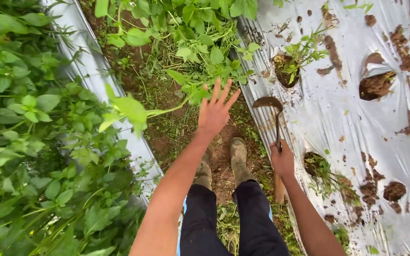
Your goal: The person uses a sickle to cut weeds at the base of plants growing through a white plastic mulch sheet. They pull the cut weeds by hand and toss them aside, repeating the process along the row.
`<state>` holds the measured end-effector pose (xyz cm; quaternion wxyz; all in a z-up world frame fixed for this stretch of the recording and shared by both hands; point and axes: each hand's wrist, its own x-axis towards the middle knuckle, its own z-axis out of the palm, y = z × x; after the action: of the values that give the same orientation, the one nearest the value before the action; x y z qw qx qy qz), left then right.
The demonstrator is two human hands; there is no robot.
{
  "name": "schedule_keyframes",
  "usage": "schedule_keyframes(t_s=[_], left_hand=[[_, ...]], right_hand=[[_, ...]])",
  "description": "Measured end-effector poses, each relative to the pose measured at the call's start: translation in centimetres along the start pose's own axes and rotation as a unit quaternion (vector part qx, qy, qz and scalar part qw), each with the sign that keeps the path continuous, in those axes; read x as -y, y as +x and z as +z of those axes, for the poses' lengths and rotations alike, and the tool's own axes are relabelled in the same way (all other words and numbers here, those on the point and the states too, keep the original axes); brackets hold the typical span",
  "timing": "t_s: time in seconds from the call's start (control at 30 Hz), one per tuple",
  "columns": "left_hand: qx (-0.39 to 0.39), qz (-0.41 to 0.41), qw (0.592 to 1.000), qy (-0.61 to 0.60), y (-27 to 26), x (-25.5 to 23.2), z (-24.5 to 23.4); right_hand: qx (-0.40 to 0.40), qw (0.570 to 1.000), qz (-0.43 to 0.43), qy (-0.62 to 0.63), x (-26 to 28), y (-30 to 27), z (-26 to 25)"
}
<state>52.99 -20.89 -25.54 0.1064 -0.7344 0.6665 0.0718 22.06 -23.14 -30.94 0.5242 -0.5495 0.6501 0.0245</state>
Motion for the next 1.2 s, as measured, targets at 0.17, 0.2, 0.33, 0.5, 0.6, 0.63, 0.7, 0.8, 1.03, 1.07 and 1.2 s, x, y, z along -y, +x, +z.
schedule_keyframes(t_s=[0.17,0.2,0.33,0.5,0.6,0.63,0.7,0.8,1.03,1.07,1.2], left_hand=[[0.026,-0.088,0.994,0.067,4.4,8.1,9.9],[0.031,-0.088,0.993,0.066,4.5,9.8,13.2],[0.013,-0.176,0.971,0.161,4.6,14.8,24.3],[0.140,-0.230,0.959,0.084,3.4,16.1,35.2],[0.140,-0.246,0.958,0.043,2.8,15.1,41.0],[0.128,-0.248,0.960,-0.016,2.7,15.1,43.7],[0.108,-0.245,0.961,-0.074,3.0,14.9,46.8],[0.107,-0.271,0.942,-0.166,3.8,14.4,47.2],[-0.086,-0.274,0.926,-0.245,5.1,12.4,43.4],[-0.150,-0.251,0.932,-0.215,5.2,11.6,43.1],[-0.231,-0.141,0.946,-0.180,7.2,8.6,41.1]], right_hand=[[-0.055,0.986,-0.122,0.101,0.4,10.9,6.6],[-0.052,0.987,-0.118,0.100,0.9,12.1,7.8],[-0.077,0.964,-0.203,0.154,2.1,16.9,12.5],[-0.060,0.945,-0.237,0.217,-2.0,23.4,18.9],[-0.044,0.915,-0.304,0.261,-4.7,26.9,22.1],[-0.047,0.917,-0.310,0.248,-5.1,27.4,22.8],[-0.055,0.916,-0.320,0.235,-5.7,28.5,23.9],[-0.052,0.901,-0.347,0.255,-5.7,30.0,25.1],[-0.035,0.900,-0.346,0.261,-5.9,31.0,27.6],[-0.031,0.903,-0.342,0.258,-6.1,31.0,27.7],[-0.034,0.896,-0.353,0.266,-7.1,30.7,27.7]])
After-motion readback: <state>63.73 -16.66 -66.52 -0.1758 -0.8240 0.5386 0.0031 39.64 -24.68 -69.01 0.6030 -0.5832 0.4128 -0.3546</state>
